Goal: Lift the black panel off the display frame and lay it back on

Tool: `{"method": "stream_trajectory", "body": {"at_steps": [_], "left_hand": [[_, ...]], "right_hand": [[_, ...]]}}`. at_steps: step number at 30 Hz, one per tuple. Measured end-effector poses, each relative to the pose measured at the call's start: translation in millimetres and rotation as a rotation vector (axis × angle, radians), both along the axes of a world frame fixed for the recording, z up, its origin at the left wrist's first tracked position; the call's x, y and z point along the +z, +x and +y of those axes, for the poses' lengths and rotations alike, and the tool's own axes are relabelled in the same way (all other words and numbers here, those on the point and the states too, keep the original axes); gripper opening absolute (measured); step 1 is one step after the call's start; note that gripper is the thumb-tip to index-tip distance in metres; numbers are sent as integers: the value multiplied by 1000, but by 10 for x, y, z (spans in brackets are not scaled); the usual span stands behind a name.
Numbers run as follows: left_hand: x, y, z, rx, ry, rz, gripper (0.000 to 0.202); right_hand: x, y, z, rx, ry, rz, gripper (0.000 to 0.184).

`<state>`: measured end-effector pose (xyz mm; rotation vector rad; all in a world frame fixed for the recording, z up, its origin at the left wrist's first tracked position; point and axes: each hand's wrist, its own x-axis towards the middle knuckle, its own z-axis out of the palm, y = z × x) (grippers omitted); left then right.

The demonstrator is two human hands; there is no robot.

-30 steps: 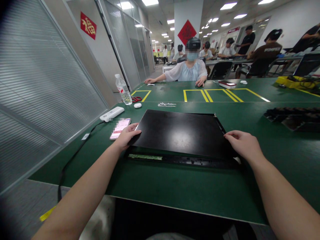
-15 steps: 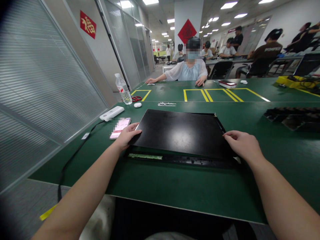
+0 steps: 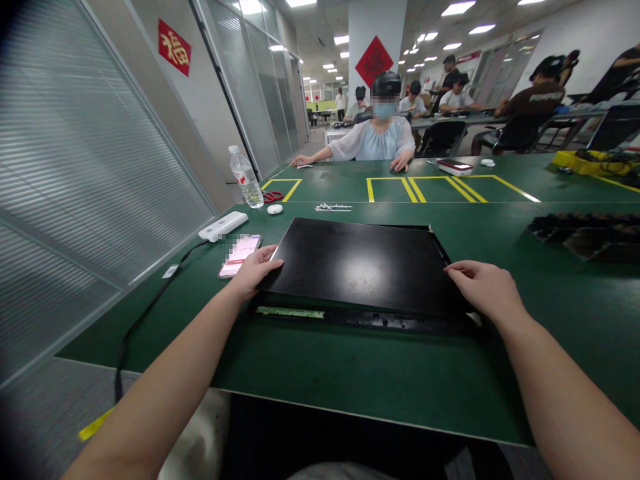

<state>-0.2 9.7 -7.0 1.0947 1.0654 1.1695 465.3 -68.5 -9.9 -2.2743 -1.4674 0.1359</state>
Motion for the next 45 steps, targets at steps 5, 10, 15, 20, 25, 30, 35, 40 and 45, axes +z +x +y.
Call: {"method": "stream_trajectory", "body": {"at_steps": [5,10,15,20,25,30,35,40,45], "left_hand": [[-9,-4,5,8,-3,-2,49],[24,1,-20,7,-16,-19,52],[64,-4,-45,20,-4,13,53],[45,-28,-39,106,21,148,56],[-38,-47,10,78,60,290,46],[-138,-70,81,155,96,406,34],[-180,-95,114,165,150,586,30],[-200,-116,115,128,177,672,32],[-247,-156,145,106,215,749,33]], "right_hand": [[-7,27,6,-25,-27,36,33],[-15,47,17,-34,0,78,36],[-12,42,8,-56,10,171,43],[27,11,-1,-74,-12,189,41],[2,42,15,-80,-10,182,40],[-45,93,30,-60,33,173,39],[-20,90,34,-68,20,197,38],[-19,104,37,-84,17,254,41],[-1,93,23,-110,12,297,44]]}}
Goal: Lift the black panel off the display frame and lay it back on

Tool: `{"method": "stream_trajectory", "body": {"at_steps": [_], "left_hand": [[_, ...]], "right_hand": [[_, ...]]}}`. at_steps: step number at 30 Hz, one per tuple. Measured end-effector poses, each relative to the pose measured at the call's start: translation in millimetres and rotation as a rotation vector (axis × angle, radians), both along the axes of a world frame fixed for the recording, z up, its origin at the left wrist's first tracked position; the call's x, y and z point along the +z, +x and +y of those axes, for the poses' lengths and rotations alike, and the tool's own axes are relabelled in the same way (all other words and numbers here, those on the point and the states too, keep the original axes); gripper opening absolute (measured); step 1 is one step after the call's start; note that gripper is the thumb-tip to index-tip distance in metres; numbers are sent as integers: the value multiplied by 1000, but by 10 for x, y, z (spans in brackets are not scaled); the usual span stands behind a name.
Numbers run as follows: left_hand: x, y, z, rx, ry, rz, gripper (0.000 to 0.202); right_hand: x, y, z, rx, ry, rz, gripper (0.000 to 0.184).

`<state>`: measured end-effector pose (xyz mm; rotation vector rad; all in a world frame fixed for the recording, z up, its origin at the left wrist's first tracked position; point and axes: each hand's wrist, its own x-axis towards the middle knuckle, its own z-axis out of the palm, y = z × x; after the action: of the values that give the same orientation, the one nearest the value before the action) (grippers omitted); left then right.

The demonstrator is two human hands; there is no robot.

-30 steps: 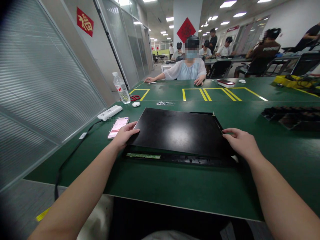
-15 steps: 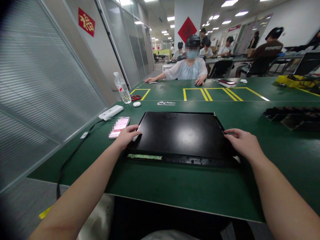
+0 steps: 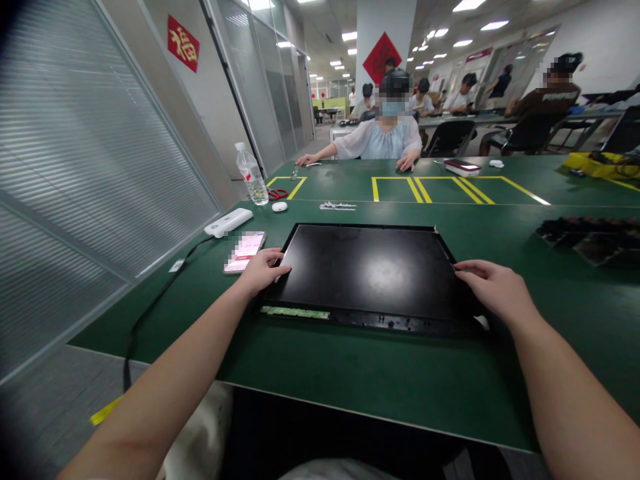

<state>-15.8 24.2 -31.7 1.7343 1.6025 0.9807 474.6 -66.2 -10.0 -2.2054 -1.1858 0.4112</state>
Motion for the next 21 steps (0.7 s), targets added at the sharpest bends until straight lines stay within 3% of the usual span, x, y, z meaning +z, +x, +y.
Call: {"method": "stream_trajectory", "body": {"at_steps": [13,21], "left_hand": [[19,-30,3,-32,-1,60,30],[20,-36,3,-39,-12,65,31]], "right_hand": [[14,-14,-25,22,33,100,47],[-81,89,6,70,74,110,47]]}}
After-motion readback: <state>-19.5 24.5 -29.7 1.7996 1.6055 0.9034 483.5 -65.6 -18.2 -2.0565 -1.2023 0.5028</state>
